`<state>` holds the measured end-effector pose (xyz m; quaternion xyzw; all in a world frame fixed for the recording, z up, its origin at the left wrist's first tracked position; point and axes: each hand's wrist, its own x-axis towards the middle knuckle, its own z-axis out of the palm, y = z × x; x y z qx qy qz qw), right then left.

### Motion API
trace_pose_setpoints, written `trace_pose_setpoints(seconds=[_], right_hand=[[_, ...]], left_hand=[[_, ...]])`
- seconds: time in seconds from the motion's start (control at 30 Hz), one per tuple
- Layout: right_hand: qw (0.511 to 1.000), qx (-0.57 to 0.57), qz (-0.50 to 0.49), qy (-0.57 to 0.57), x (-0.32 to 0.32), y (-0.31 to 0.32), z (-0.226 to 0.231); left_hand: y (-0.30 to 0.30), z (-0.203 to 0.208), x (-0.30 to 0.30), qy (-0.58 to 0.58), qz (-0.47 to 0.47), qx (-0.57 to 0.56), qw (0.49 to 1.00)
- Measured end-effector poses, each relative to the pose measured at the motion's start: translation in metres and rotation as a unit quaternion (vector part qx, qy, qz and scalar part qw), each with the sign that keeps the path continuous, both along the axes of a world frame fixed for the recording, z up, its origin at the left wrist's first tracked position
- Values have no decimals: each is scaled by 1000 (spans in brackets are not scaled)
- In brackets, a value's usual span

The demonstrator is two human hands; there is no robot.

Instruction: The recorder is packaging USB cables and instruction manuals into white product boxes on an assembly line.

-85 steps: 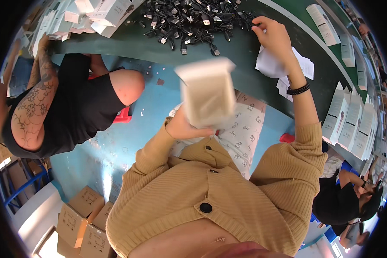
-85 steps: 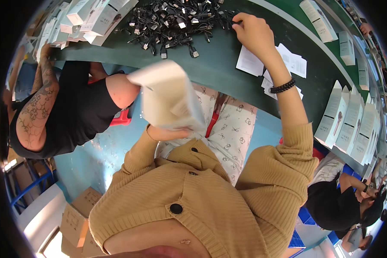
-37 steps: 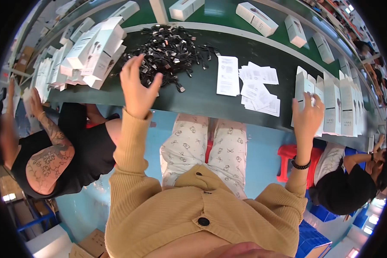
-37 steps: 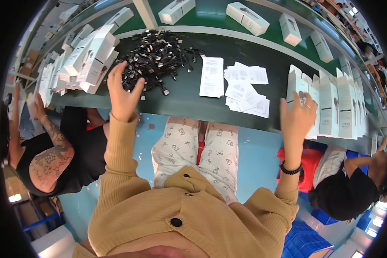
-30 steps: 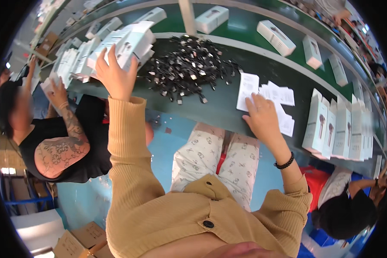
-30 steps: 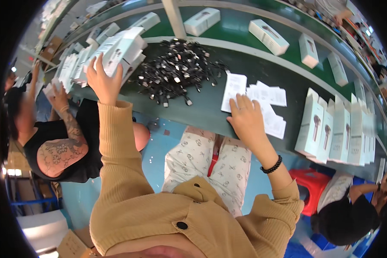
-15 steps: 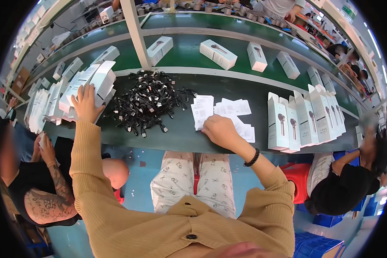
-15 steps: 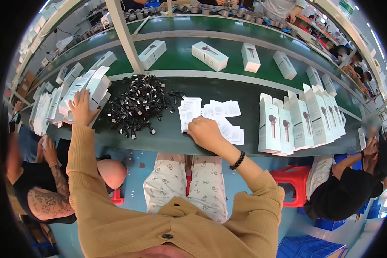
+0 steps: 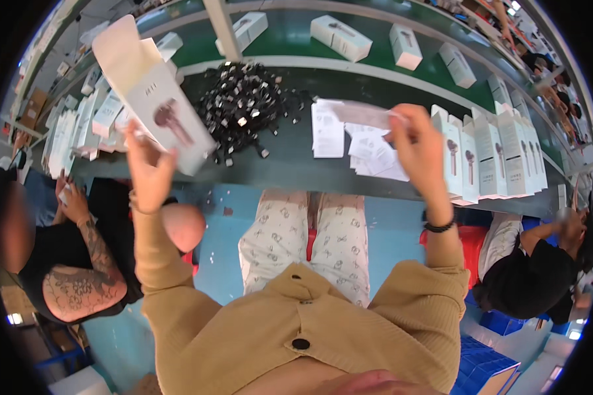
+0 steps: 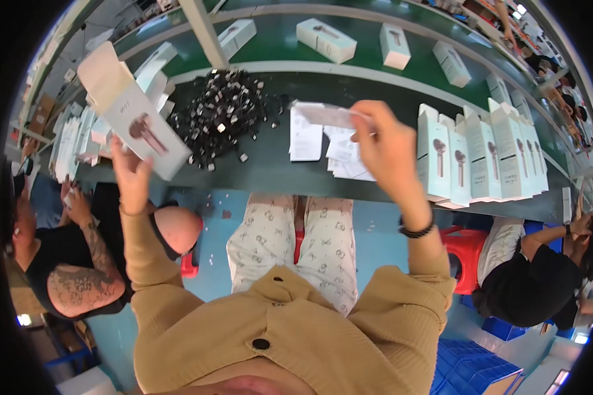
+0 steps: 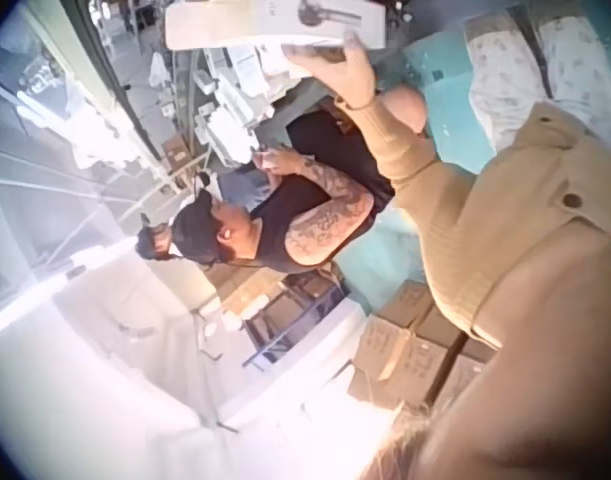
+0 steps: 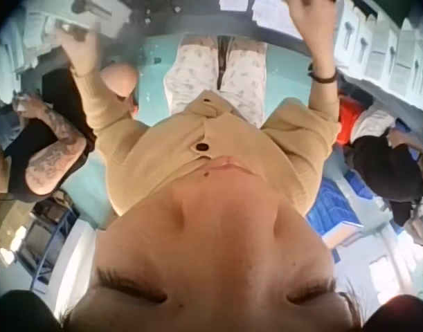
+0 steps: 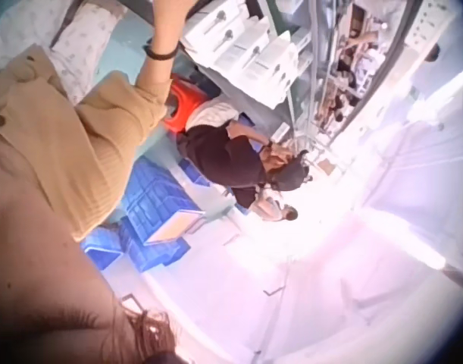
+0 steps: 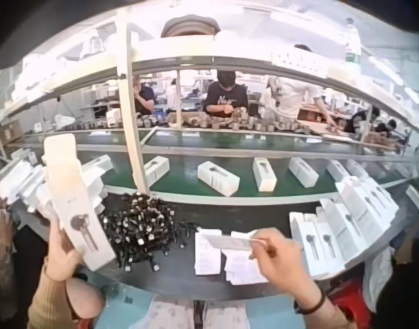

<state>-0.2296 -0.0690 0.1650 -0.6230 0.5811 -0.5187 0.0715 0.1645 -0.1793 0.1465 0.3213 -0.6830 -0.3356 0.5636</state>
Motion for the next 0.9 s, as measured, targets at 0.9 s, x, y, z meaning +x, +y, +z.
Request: trace_pose_setpoints(seconds=[0.9], right_hand=[[931,147,12,333,65,-118,-48]], left_hand=[[134,-132,-56,-46,-284,307,907]])
